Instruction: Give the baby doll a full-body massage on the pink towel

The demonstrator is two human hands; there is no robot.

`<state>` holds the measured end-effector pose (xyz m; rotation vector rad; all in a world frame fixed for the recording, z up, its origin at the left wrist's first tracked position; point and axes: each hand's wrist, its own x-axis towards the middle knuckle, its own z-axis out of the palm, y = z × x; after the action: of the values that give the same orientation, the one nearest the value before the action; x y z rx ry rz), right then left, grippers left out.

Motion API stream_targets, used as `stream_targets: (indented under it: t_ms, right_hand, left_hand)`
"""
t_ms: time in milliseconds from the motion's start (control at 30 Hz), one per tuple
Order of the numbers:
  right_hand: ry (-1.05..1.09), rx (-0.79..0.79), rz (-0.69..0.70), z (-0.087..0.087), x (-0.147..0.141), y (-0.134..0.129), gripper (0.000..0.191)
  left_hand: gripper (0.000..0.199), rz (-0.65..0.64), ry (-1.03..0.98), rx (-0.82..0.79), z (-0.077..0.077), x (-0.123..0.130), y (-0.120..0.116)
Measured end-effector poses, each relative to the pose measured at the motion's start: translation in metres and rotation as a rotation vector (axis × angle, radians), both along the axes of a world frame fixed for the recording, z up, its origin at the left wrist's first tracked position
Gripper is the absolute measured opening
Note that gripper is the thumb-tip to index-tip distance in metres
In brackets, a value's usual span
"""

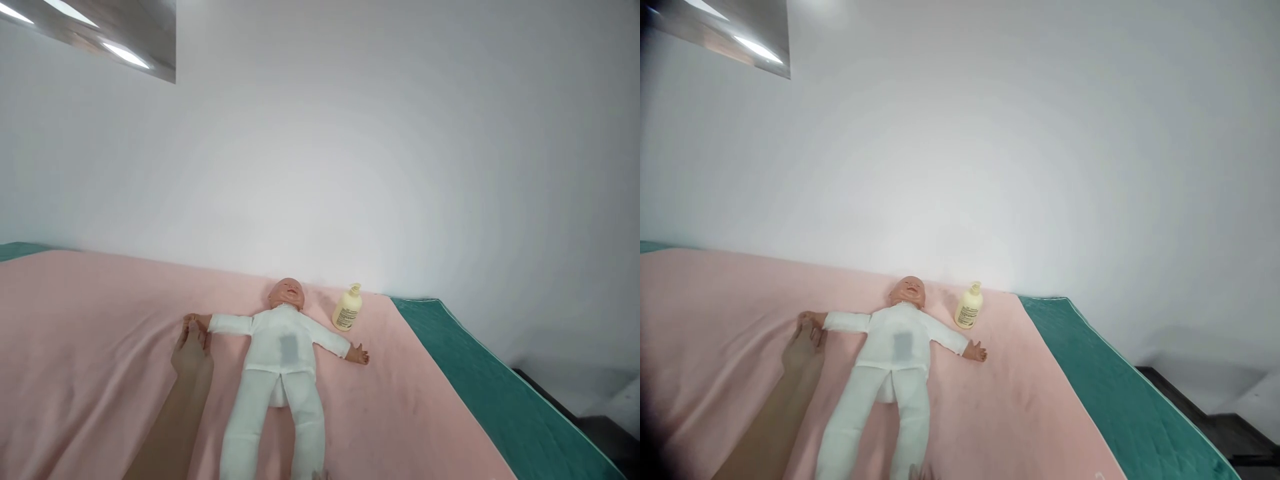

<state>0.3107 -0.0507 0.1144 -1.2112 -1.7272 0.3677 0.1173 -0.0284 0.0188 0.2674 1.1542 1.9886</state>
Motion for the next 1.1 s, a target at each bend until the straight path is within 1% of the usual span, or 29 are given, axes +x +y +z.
stream_targets:
  t_ms: [33,100,167,233,267,400,500,567,600,633,667,700,767,800,867,900,933,1000,1100]
  right_hand:
    - [-0.002,-0.003,-0.005,0.003,-0.004,0.015,0.036]
    - [-0.006,-0.012,-0.015,0.005,-0.01,0.036,0.038]
    - [-0.009,-0.021,-0.024,0.004,-0.013,0.048,0.047]
    - [-0.011,-0.03,-0.036,0.001,-0.013,0.053,0.054]
    - [-0.013,-0.034,-0.042,-0.001,-0.013,0.054,0.052]
    - [-0.021,-0.049,-0.069,-0.005,-0.011,0.056,0.033]
    - [-0.023,-0.046,-0.077,-0.004,-0.011,0.051,0.026]
    - [-0.016,-0.037,-0.078,-0.004,-0.009,0.037,0.025]
    - [-0.008,-0.031,-0.079,-0.006,-0.006,0.027,0.026]
    - [0.003,-0.026,-0.082,-0.008,-0.003,0.013,0.027]
    - [0.017,-0.022,-0.088,-0.012,0.001,-0.003,0.024]
    - [0.029,-0.015,-0.09,-0.018,0.006,-0.02,0.029]
    - [0.056,-0.009,-0.101,-0.031,0.018,-0.058,0.028]
    - [0.069,-0.008,-0.108,-0.038,0.024,-0.076,0.027]
    - [0.106,0.001,-0.116,-0.051,0.034,-0.107,0.031]
    - [0.117,0.001,-0.119,-0.056,0.039,-0.118,0.034]
    - [0.126,0.003,-0.122,-0.06,0.042,-0.126,0.037]
    - [0.147,-0.01,-0.124,-0.064,0.046,-0.132,0.042]
    - [0.199,-0.077,-0.099,-0.064,0.049,-0.126,0.047]
  left_hand:
    - [0.019,0.002,-0.01,-0.003,0.0,0.0,0.0]
    - [0.018,0.007,-0.023,-0.002,0.001,0.0,0.0]
    - [0.017,0.013,-0.024,0.003,0.001,0.002,0.001]
    - [0.018,0.026,-0.019,0.009,0.0,0.003,0.001]
    - [0.019,0.035,-0.015,0.01,0.0,0.004,0.002]
    - [0.033,0.109,0.034,-0.004,0.002,0.009,0.002]
    - [0.041,0.108,0.133,0.018,0.013,0.016,-0.004]
    - [0.041,0.061,0.216,0.05,0.022,0.023,-0.01]
    - [0.04,0.036,0.25,0.062,0.027,0.027,-0.014]
    - [0.039,0.005,0.29,0.07,0.03,0.031,-0.017]
    - [0.038,-0.035,0.342,0.074,0.032,0.035,-0.021]
    - [0.037,-0.083,0.412,0.08,0.033,0.039,-0.023]
    - [0.034,-0.189,0.597,0.127,0.031,0.046,-0.027]
    - [0.033,-0.236,0.717,0.182,0.028,0.049,-0.028]
    - [0.029,-0.31,0.952,0.341,0.023,0.053,-0.028]
    - [0.026,-0.346,1.048,0.422,0.021,0.054,-0.027]
    - [0.023,-0.386,1.125,0.491,0.02,0.054,-0.027]
    - [0.02,-0.484,1.219,0.584,0.021,0.054,-0.026]
    - [0.024,-0.594,1.348,0.652,0.023,0.053,-0.026]
